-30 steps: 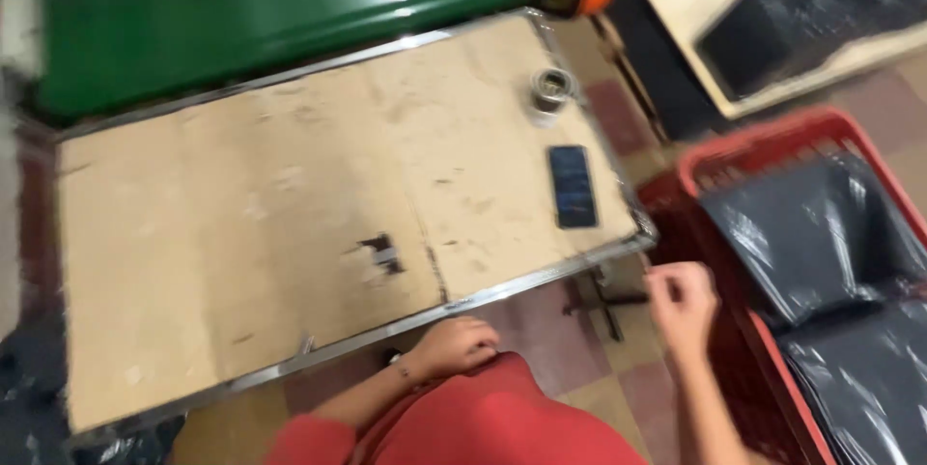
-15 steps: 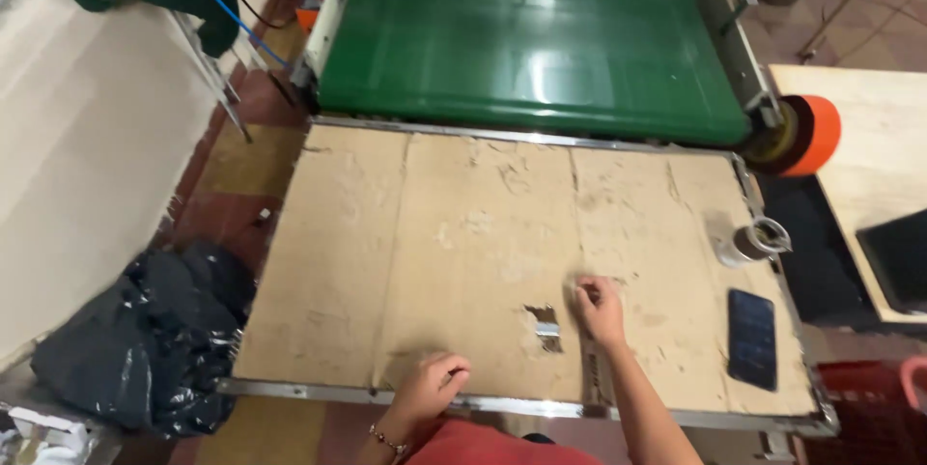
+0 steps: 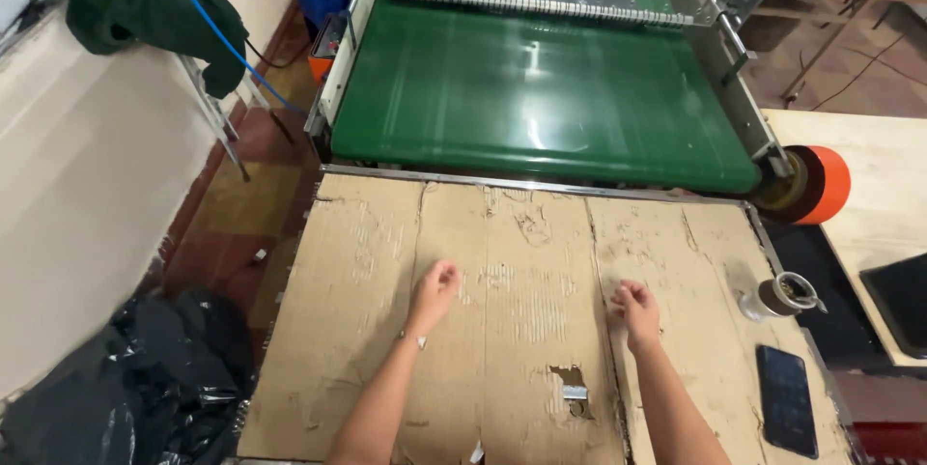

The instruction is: Folding plastic bags and placing them into a storage crate

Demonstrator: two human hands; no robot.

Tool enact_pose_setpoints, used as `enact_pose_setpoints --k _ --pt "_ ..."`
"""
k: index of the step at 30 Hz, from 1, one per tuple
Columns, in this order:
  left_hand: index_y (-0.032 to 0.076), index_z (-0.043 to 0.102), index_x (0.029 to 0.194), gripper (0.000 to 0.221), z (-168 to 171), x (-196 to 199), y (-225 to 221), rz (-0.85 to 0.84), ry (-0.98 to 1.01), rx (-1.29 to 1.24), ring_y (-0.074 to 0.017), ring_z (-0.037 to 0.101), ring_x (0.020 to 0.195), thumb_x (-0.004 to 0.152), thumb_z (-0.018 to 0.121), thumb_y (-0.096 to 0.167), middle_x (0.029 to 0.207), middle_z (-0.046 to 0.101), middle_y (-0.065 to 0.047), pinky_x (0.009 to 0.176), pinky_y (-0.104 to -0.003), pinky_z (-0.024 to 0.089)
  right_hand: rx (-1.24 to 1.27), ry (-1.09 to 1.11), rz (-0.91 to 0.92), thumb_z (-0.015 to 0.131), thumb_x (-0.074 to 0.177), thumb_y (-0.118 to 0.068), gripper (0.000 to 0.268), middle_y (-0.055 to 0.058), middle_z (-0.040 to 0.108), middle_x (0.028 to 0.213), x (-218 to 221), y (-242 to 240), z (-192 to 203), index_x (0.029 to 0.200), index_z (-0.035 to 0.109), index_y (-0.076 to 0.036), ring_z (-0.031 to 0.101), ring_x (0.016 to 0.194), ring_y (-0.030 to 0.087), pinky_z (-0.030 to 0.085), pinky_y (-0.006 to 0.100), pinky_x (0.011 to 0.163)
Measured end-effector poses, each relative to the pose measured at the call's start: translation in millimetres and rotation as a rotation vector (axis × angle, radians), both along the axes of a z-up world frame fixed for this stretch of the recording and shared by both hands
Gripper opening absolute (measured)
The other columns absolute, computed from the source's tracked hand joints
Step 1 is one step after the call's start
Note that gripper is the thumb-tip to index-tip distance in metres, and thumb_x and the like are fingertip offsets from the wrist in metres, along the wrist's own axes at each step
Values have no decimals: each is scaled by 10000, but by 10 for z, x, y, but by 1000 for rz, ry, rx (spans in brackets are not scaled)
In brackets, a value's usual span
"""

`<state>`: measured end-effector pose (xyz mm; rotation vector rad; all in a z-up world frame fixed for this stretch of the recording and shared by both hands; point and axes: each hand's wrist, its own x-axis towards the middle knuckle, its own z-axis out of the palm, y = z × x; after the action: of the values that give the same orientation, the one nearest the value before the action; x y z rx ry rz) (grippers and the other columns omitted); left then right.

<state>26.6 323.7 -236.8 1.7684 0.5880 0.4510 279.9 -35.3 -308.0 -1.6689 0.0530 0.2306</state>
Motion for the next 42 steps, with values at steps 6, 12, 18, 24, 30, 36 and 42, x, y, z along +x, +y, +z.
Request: enact_pose_setpoints --k 6,12,18,24,30,36,42 --pt "153 692 1154 329 -929 1188 577 261 -58 -185 -252 703 988 911 744 369 1061 744 -90 875 -401 559 302 148 -48 672 1032 -258 333 87 671 1088 617 390 38 1305 562 -103 709 1007 262 603 430 837" --pt "79 513 1337 507 -1114 2060 1023 436 -260 -777 -283 650 1122 1011 702 419 1253 632 -175 1031 -488 474 537 263 -19 597 1071 -377 500 84 648 1283 1069 881 410 1429 440 -64 668 1188 242 586 411 988" --pt "88 380 1524 740 -589 2273 1144 414 -393 -870 -362 518 1398 1038 601 600 1513 495 -226 1160 -535 353 765 359 -8 650 1014 -567 596 103 612 1356 1900 1146 70 1365 469 -122 608 1323 307 527 486 1106" --pt "219 122 1620 1079 -209 2161 1127 441 -586 -1249 -336 87 1585 872 605 827 1714 13 -73 1259 -616 108 835 485 -80 737 865 -689 790 89 508 1282 2102 1299 169 1362 460 -141 627 1142 360 615 544 991" --pt "42 663 1162 521 -165 1459 781 871 -360 -1192 -218 725 869 823 888 368 1037 730 -104 602 -240 501 512 576 -225 837 855 -341 244 13 662 899 1340 664 -341 951 663 -200 721 750 176 653 349 633" --pt "75 492 1492 699 -279 -318 2 350 67 391 -256 616 1280 819 611 -72 1424 623 -141 1147 -338 419 587 619 -21 623 1050 -362 383 124 724 749 -1084 -202 -357 862 651 -30 607 506 93 418 188 366" --pt "117 596 1387 486 294 -2020 -803 197 -182 641 -485 538 1344 901 602 105 1429 565 -296 1220 -545 312 -337 -395 363 761 670 -89 1101 272 302 1574 -2024 563 888 1598 181 33 324 1488 404 272 458 1221"
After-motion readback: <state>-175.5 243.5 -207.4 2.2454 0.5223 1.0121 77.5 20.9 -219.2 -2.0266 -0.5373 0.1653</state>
